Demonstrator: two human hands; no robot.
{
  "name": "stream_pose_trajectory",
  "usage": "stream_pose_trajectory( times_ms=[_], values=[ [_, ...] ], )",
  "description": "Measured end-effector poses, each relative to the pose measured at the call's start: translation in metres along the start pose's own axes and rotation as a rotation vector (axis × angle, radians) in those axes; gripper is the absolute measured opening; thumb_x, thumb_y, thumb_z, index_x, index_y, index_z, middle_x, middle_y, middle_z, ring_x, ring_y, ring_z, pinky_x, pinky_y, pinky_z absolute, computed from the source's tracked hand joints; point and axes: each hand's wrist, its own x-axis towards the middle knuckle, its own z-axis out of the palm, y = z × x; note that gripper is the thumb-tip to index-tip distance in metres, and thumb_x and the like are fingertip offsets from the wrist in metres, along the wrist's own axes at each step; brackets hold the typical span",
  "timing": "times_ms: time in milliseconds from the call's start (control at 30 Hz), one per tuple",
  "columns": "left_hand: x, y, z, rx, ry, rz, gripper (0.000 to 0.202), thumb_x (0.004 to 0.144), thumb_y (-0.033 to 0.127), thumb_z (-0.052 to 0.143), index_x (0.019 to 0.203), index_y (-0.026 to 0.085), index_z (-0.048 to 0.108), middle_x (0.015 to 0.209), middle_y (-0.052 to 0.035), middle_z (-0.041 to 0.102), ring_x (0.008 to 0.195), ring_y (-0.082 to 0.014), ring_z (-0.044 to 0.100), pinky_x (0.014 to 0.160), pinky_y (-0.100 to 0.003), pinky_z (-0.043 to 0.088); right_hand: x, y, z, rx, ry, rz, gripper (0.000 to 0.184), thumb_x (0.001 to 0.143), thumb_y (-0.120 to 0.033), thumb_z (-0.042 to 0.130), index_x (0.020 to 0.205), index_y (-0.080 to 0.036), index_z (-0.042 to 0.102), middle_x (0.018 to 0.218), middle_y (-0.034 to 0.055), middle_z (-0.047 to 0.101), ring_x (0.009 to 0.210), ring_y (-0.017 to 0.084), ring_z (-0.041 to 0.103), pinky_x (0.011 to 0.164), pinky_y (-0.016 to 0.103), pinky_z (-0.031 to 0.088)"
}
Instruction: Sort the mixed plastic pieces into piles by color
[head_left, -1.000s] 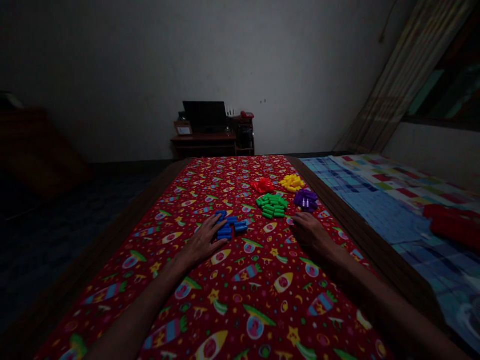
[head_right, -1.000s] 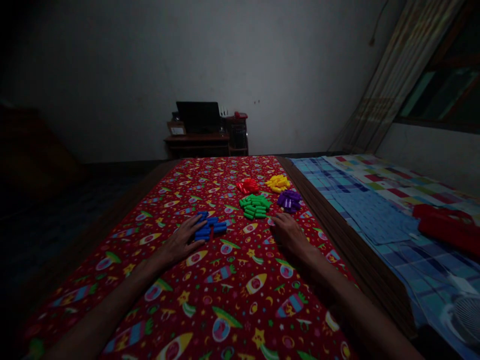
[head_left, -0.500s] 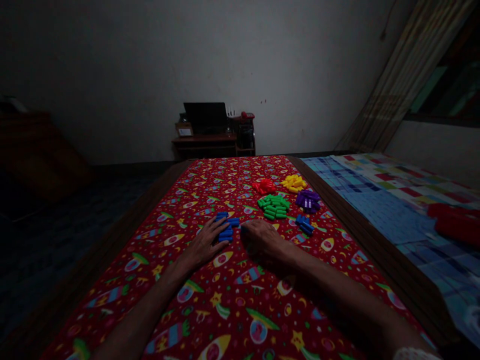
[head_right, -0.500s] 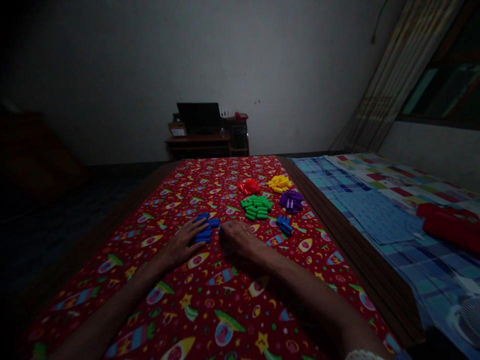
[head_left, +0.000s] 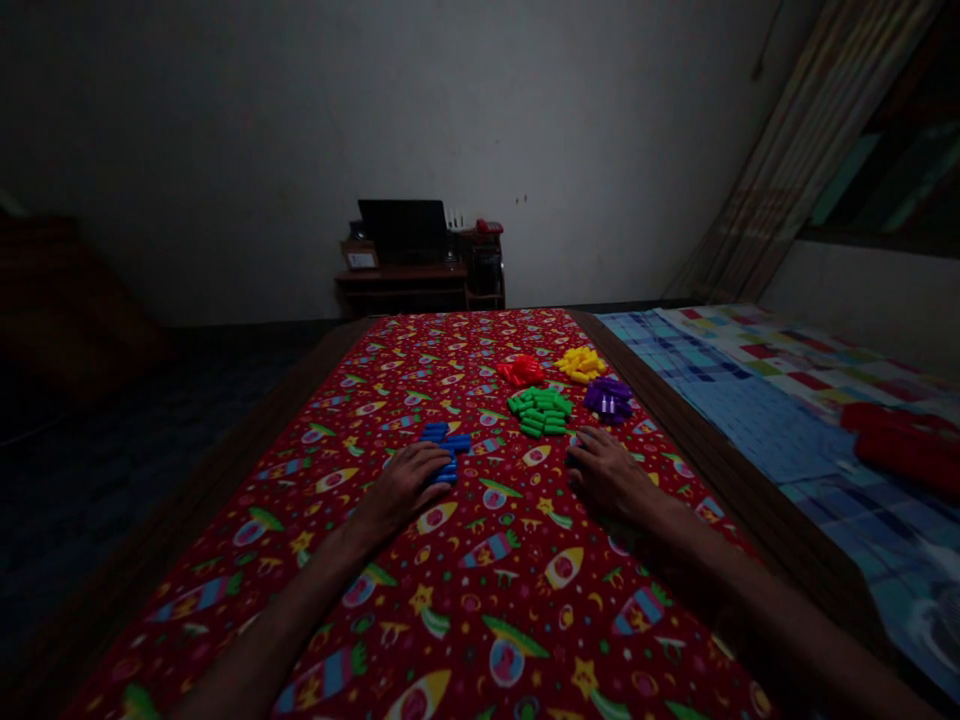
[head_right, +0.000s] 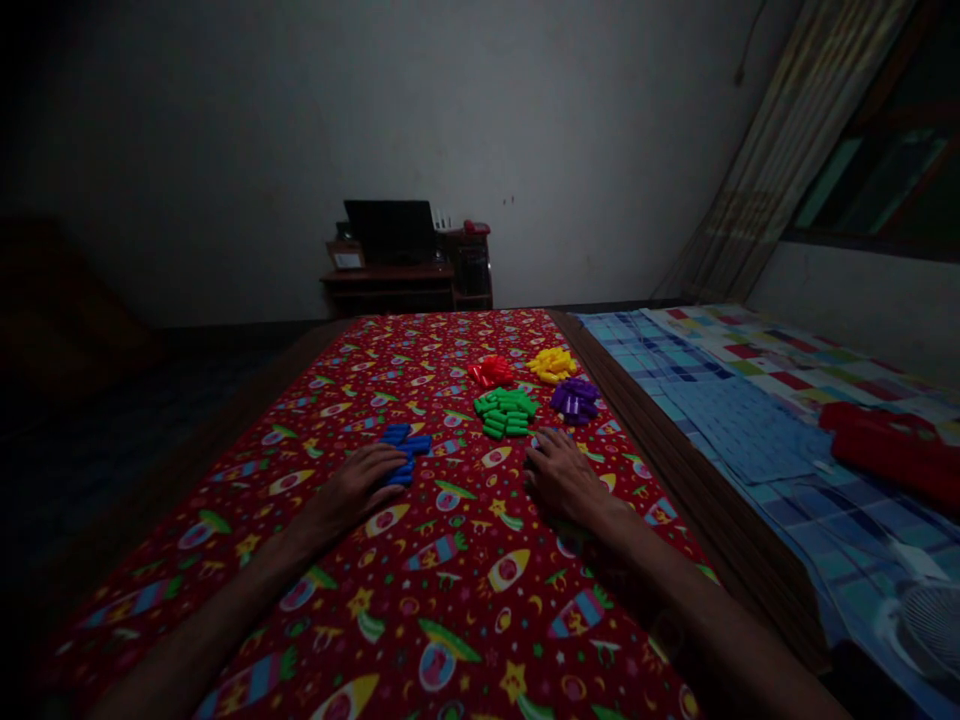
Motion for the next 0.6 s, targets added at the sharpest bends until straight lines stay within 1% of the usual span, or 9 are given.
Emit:
stream_pose_trajectory(
  times_ms=[67, 133, 167, 233, 300, 333, 400, 500, 600],
  values=[
    [0.004, 0.011, 0.001, -0.017, 0.042, -0.011, 0.031, 0.091, 0.040, 0.055, 0.112, 0.019, 0.064, 0.110, -0.0101, 0.069, 0.110, -0.0249, 0.059, 0.096, -0.044, 0.049, 0.013, -0.018, 0.000, 0.093, 0.029, -0.042, 0.023, 0.092, -0.024, 0.049, 0.109, -0.017, 0.063, 0.119, 0.0165, 0.063, 0.114, 0.027, 0.056, 0.096, 0.045, 0.048],
    [0.009, 0.026, 0.005, -0.078, 0.085, -0.061, 0.031, 0.092, 0.040, 0.054, 0.111, 0.019, 0.065, 0.109, -0.0102, 0.069, 0.106, -0.0238, 0.061, 0.093, -0.041, 0.051, 0.030, -0.042, 0.004, 0.234, 0.065, -0.090, 0.028, 0.093, -0.024, 0.048, 0.119, -0.018, 0.060, 0.119, 0.0153, 0.064, 0.109, 0.024, 0.060, 0.091, 0.040, 0.051],
    [0.012, 0.034, 0.008, -0.125, 0.087, -0.099, 0.030, 0.092, 0.040, 0.053, 0.110, 0.019, 0.065, 0.108, -0.0099, 0.070, 0.103, -0.0229, 0.062, 0.091, -0.038, 0.052, 0.037, -0.054, 0.007, 0.317, 0.070, -0.120, 0.033, 0.093, -0.024, 0.049, 0.125, -0.018, 0.057, 0.121, 0.0149, 0.063, 0.109, 0.023, 0.061, 0.090, 0.038, 0.052],
    [0.016, 0.051, 0.014, -0.231, 0.051, -0.185, 0.028, 0.093, 0.037, 0.050, 0.105, 0.019, 0.068, 0.105, -0.0083, 0.071, 0.097, -0.0209, 0.065, 0.086, -0.034, 0.053, 0.049, -0.074, 0.016, 0.479, 0.036, -0.186, 0.041, 0.092, -0.022, 0.051, 0.133, -0.018, 0.050, 0.127, 0.0144, 0.061, 0.111, 0.022, 0.061, 0.090, 0.036, 0.051],
    [0.018, 0.063, 0.018, -0.321, -0.009, -0.272, 0.027, 0.092, 0.034, 0.048, 0.099, 0.020, 0.070, 0.100, -0.0062, 0.074, 0.092, -0.0199, 0.067, 0.083, -0.031, 0.053, 0.055, -0.087, 0.024, 0.609, -0.047, -0.212, 0.044, 0.090, -0.016, 0.051, 0.134, -0.018, 0.049, 0.125, 0.0130, 0.063, 0.107, 0.021, 0.062, 0.088, 0.033, 0.051],
    [0.019, 0.067, 0.019, -0.358, -0.036, -0.309, 0.027, 0.091, 0.033, 0.048, 0.097, 0.021, 0.071, 0.098, -0.0052, 0.074, 0.089, -0.0197, 0.068, 0.082, -0.031, 0.053, 0.055, -0.090, 0.027, 0.657, -0.090, -0.193, 0.042, 0.089, -0.014, 0.051, 0.131, -0.018, 0.052, 0.120, 0.0118, 0.066, 0.102, 0.020, 0.064, 0.085, 0.032, 0.051],
    [0.019, 0.072, 0.020, -0.418, -0.073, -0.374, 0.025, 0.089, 0.032, 0.051, 0.094, 0.022, 0.072, 0.095, -0.0036, 0.075, 0.086, -0.0195, 0.069, 0.081, -0.029, 0.053, 0.055, -0.090, 0.032, 0.723, -0.154, -0.108, 0.039, 0.087, -0.010, 0.051, 0.125, -0.017, 0.057, 0.109, 0.0095, 0.070, 0.091, 0.019, 0.066, 0.078, 0.029, 0.051],
    [0.020, 0.074, 0.019, -0.475, -0.109, -0.425, 0.023, 0.084, 0.034, 0.057, 0.096, 0.022, 0.073, 0.094, -0.0022, 0.076, 0.083, -0.0194, 0.069, 0.079, -0.028, 0.053, 0.052, -0.084, 0.036, 0.774, -0.178, 0.016, 0.035, 0.085, -0.010, 0.052, 0.118, -0.016, 0.062, 0.099, 0.0072, 0.072, 0.081, 0.017, 0.065, 0.071, 0.025, 0.048],
    [0.022, 0.077, 0.020, -0.492, -0.096, -0.478, 0.024, 0.082, 0.035, 0.058, 0.097, 0.022, 0.072, 0.095, -0.0021, 0.075, 0.085, -0.0202, 0.069, 0.078, -0.028, 0.053, 0.053, -0.080, 0.036, 0.785, -0.194, 0.074, 0.025, 0.084, -0.011, 0.054, 0.102, -0.016, 0.069, 0.086, 0.0034, 0.072, 0.071, 0.014, 0.062, 0.062, 0.020, 0.042]
  ],
)
